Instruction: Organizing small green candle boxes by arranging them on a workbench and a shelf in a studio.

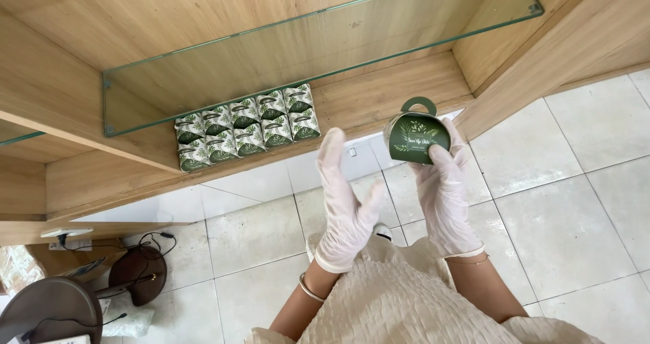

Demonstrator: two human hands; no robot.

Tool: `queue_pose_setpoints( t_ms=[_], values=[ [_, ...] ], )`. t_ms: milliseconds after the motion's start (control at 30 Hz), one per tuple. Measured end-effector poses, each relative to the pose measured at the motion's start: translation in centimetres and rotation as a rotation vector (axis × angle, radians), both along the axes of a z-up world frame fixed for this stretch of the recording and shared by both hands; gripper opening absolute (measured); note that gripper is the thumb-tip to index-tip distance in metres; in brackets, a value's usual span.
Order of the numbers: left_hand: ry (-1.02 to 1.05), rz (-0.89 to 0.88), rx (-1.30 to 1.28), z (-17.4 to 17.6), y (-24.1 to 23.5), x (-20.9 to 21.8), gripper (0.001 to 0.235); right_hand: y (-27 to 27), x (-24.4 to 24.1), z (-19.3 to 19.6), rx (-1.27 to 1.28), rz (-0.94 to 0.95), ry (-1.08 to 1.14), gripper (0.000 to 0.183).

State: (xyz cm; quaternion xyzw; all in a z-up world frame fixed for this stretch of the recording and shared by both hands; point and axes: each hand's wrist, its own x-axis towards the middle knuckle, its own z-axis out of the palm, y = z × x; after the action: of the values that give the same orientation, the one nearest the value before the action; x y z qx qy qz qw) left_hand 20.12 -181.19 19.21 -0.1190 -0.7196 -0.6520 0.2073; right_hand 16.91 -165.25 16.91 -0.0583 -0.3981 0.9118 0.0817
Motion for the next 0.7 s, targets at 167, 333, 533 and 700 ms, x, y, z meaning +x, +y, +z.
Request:
queue_pose_setpoints(
  t_ms=[167, 333, 533, 700],
  values=[
    [0.145, 0.053, -0.39, -0.8, 0.7, 1.5, 0.072, 0.1, 0.4, -0.3, -0.005, -0.036, 0.008, 0.076],
    [0.002, -0.122, -0.329, -0.3, 1.8, 1.7, 0.081, -1.0, 1.4, -0.6, 0.162, -0.118, 0.075, 0.091],
    [-0.084, -0.34, 0.063, 0.1, 2.0, 1.3, 0.102, -1.8, 2.7, -1.2, 0.505, -0.281, 0.4, 0.107],
    [-0.31, -0.456, 0.574, -0.8, 2.7, 0.4, 0.101, -2.6, 3.6, -1.6, 0.757, -0.352, 0.554, 0.102]
  ],
)
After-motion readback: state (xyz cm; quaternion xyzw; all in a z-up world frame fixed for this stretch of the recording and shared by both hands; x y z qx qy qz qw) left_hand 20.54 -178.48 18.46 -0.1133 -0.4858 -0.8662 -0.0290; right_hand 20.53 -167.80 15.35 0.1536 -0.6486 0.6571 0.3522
